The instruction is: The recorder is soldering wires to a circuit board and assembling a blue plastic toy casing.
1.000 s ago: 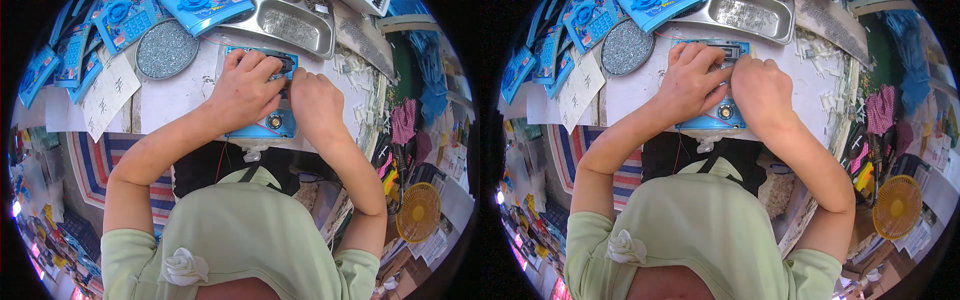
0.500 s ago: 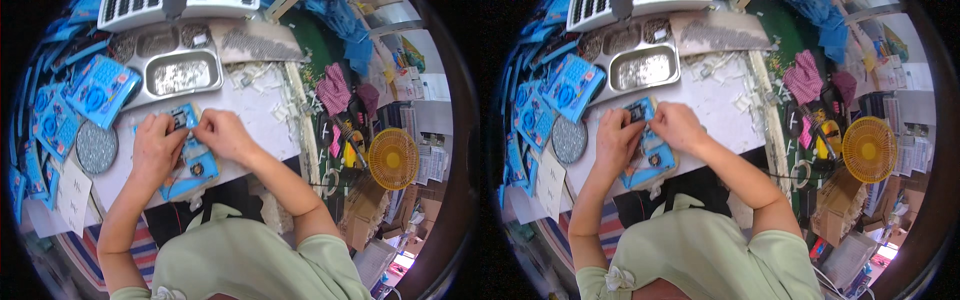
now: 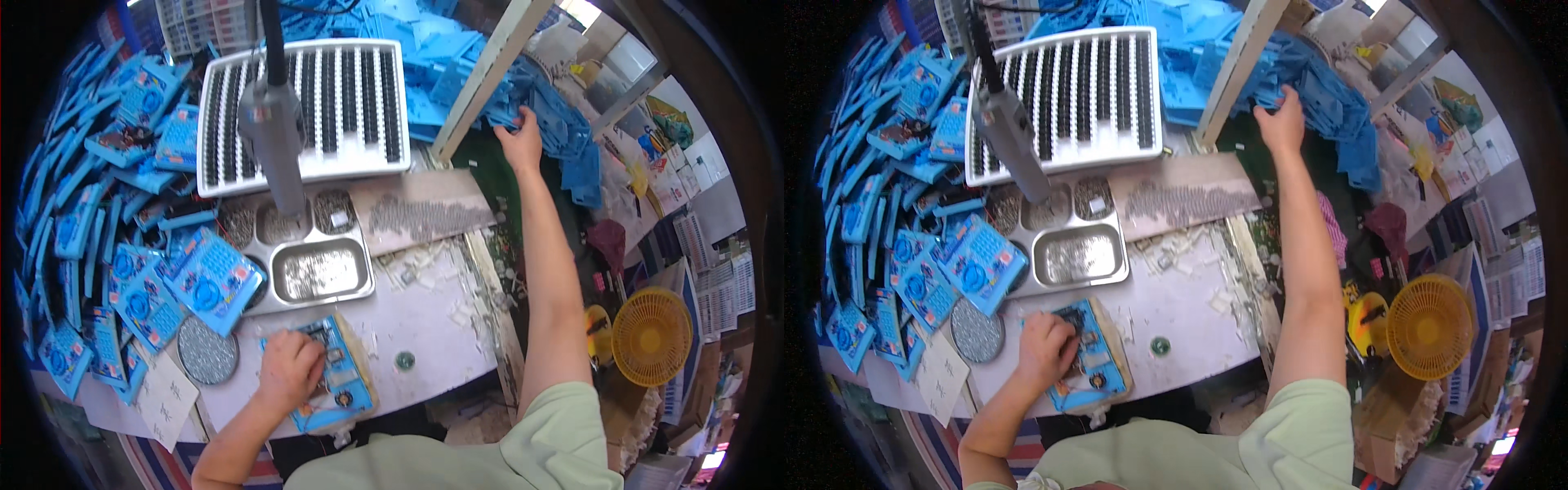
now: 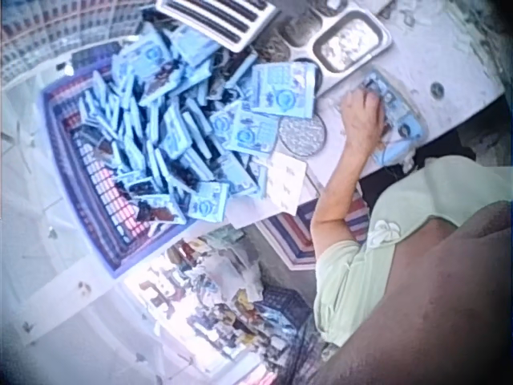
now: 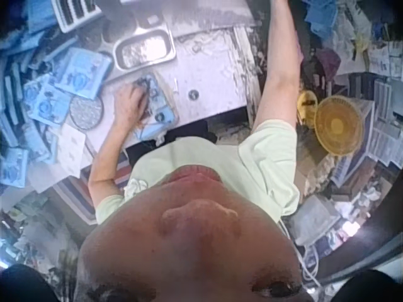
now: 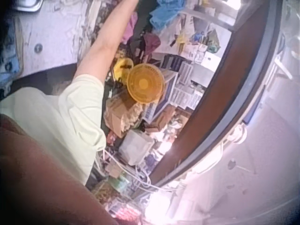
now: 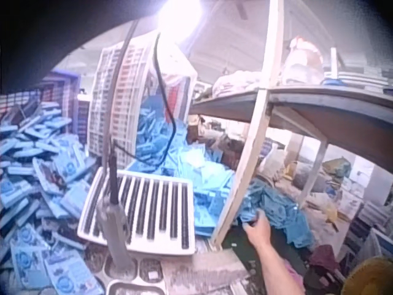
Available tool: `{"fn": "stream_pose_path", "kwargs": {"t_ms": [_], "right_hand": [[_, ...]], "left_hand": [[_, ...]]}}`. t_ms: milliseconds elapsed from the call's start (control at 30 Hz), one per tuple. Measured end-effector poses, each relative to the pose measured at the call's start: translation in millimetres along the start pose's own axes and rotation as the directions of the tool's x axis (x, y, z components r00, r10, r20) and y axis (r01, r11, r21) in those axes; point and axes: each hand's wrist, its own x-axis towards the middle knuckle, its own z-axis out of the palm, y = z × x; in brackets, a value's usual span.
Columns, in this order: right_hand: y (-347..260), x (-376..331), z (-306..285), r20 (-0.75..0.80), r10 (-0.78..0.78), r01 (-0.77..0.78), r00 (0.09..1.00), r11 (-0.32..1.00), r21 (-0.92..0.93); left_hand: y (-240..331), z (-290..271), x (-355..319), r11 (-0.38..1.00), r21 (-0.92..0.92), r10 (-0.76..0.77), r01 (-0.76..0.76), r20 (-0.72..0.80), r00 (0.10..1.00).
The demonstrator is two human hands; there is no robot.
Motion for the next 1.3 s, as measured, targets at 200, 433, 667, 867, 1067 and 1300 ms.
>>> {"fn": "stream_pose_path", "kwargs": {"t_ms": [200,433,667,867,1067,1300], "right_hand": [[-9,144,39,0.264,-0.533,0.585,0.804,0.789,-0.189],[29,202,87,0.316,-0.291,0.363,0.903,0.91,-0.2],[74,154,8,0.261,-0.022,0.056,0.965,0.991,-0.122],[100,103,-31,0.316,0.156,-0.002,0.936,0.899,-0.437],[126,15,-64,0.239,0.429,-0.153,0.871,0.699,-0.699],[184,-30,-85,0.49,0.653,0.131,0.578,0.518,-0.845]], "left_hand": [[4,-7,-2,0.998,0.022,-0.057,0.055,0.052,0.997],[3,3,-5,0.993,0.028,-0.117,0.116,0.051,0.992],[10,5,4,0.991,0.022,-0.13,0.13,0.017,0.991],[11,6,-4,0.987,0.075,-0.143,0.143,0.0,0.99],[11,8,-5,0.992,0.061,-0.113,0.113,0.005,0.994],[13,7,-3,0.994,0.057,-0.092,0.092,-0.003,0.996]]}}
